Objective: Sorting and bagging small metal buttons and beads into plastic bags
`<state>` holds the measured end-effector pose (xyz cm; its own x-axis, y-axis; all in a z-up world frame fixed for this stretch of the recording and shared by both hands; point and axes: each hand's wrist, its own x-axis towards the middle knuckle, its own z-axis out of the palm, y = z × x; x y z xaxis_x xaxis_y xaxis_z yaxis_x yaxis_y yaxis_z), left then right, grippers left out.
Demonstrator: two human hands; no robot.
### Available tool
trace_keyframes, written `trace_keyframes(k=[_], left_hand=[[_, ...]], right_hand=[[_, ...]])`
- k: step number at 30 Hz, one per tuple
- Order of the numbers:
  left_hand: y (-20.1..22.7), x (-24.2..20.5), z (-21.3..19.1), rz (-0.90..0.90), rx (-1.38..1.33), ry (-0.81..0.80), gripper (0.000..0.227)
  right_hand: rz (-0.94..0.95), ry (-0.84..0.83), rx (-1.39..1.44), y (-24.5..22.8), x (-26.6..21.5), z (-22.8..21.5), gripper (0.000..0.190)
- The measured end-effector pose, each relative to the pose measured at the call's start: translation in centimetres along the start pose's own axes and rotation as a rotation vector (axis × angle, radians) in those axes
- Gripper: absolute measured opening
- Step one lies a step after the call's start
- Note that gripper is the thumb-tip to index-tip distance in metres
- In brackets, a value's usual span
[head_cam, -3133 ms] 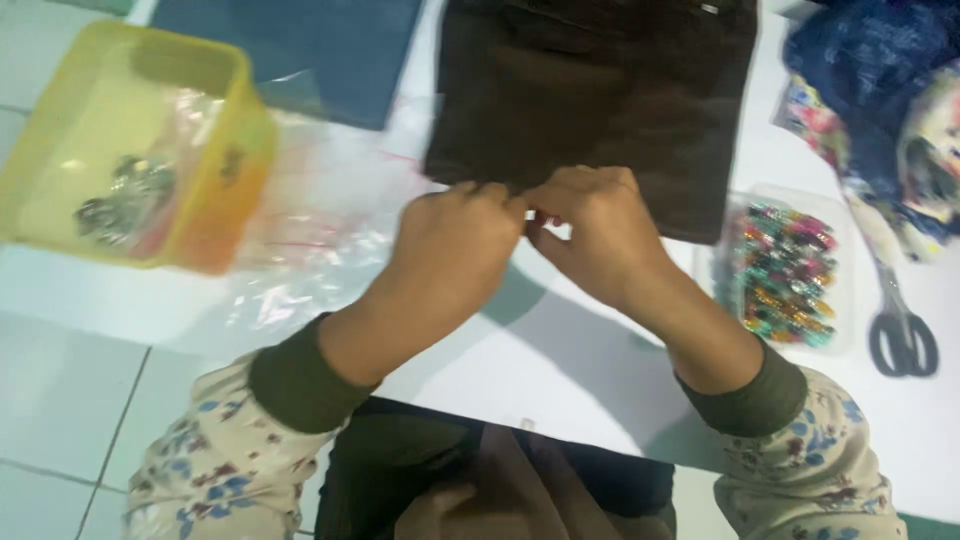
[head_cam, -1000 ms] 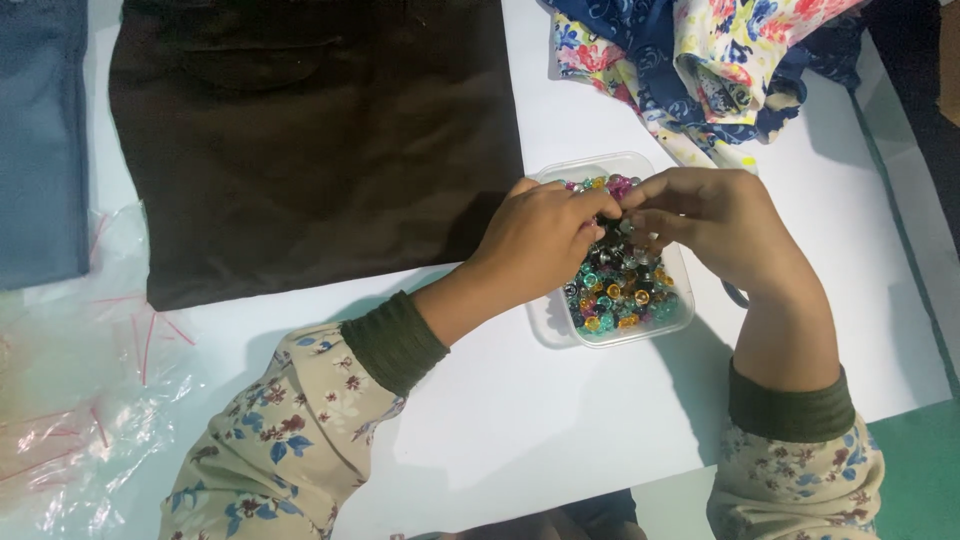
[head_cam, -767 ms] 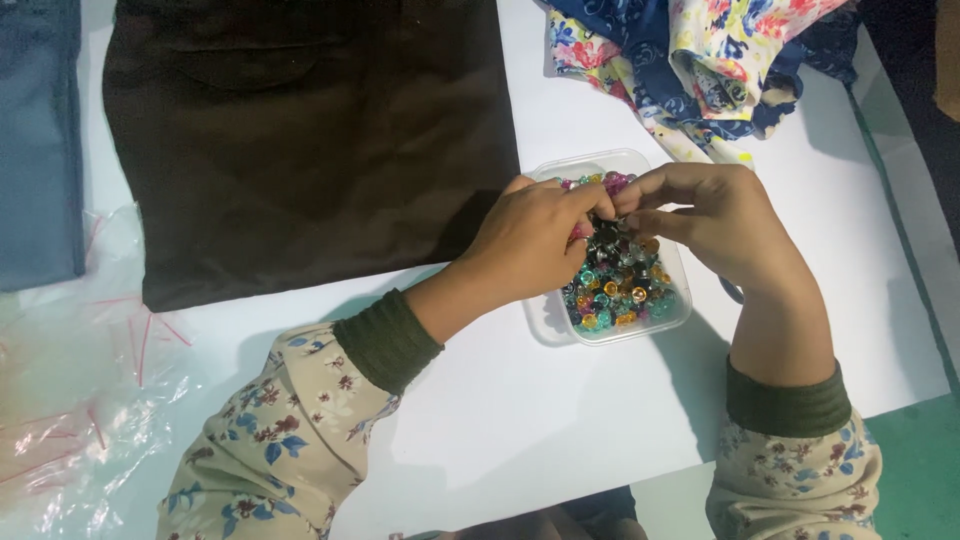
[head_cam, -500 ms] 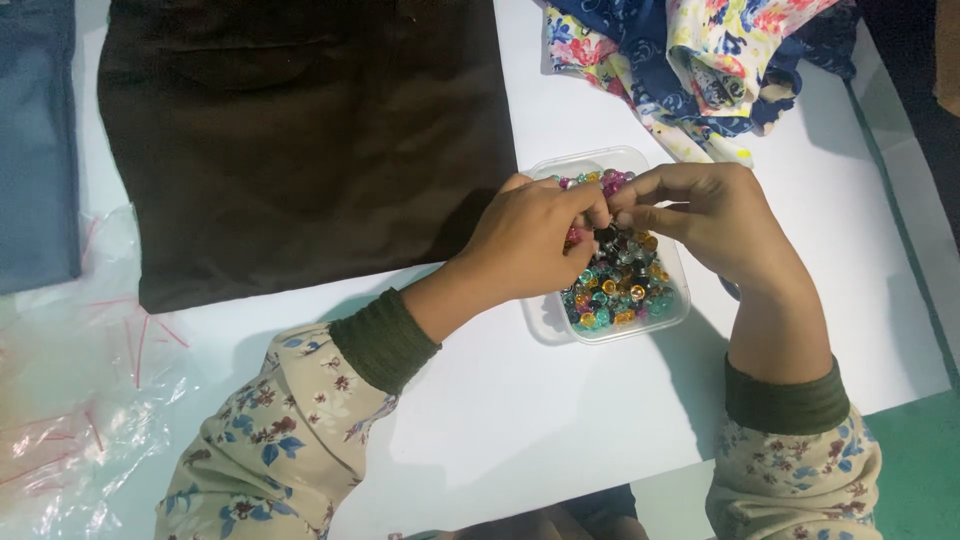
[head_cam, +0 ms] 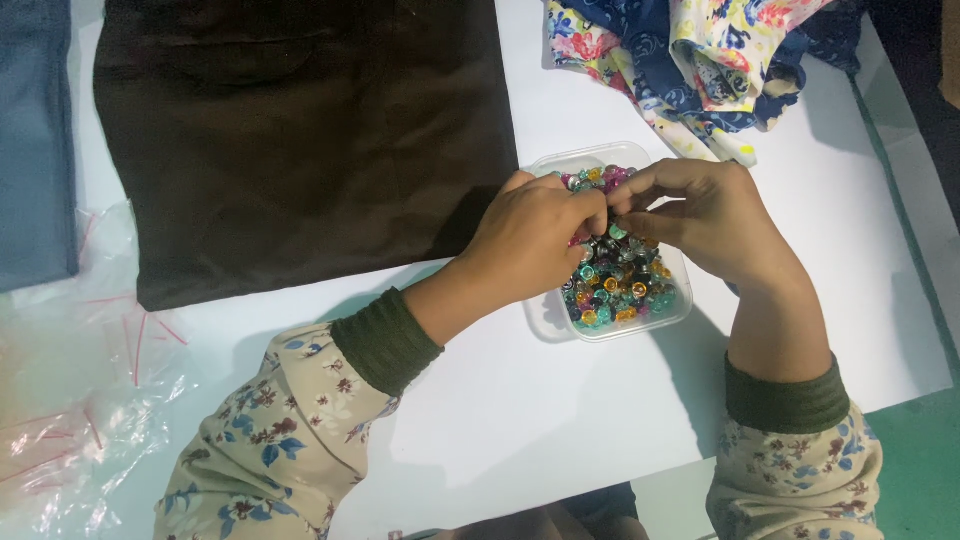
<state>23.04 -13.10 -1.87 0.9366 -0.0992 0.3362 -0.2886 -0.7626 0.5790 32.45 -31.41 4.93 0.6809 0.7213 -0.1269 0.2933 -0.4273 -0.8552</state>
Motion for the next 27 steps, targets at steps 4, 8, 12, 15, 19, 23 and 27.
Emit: trace_keyframes(k=[4,8,12,15,19,23,27], left_hand=[[0.2,0.0,0.0,-0.004,-0.019,-0.003,0.028],[0.5,-0.1,0.0,0.017,0.028,-0.035,0.018],[0.6,-0.2,0.5,0.023,0.064,-0.055,0.022],[0.8,-0.5,0.9,0.066,0.045,-0.026,0.020],[0.3,-0.3,1.5,0.055,-0.005,0.012,0.018],[0.2,-0.2,1.0,0.108,-0.024,0.130,0.017],[0.5,-0.4,0.7,0.179,-0.013,0.190,0.013]], right_hand=[[0.014,-0.002,-0.061,-1.0,-0.1,0.0,0.017],[-0.010,0.015,-0.021,-0.9,-0.2,0.1,0.017],[-0.024,0.037,0.033,0.4,-0.1,0.0,0.024],[-0.059,0.046,-0.005,-0.3,-0.3,0.0,0.021],[-0.061,0.064,0.011,0.1,-0.2,0.0,0.021],[-0.112,0.101,0.045,-0.4,-0.4,0.1,0.015],[-0.152,0.178,0.076,-1.3,-0.9,0.3,0.012]])
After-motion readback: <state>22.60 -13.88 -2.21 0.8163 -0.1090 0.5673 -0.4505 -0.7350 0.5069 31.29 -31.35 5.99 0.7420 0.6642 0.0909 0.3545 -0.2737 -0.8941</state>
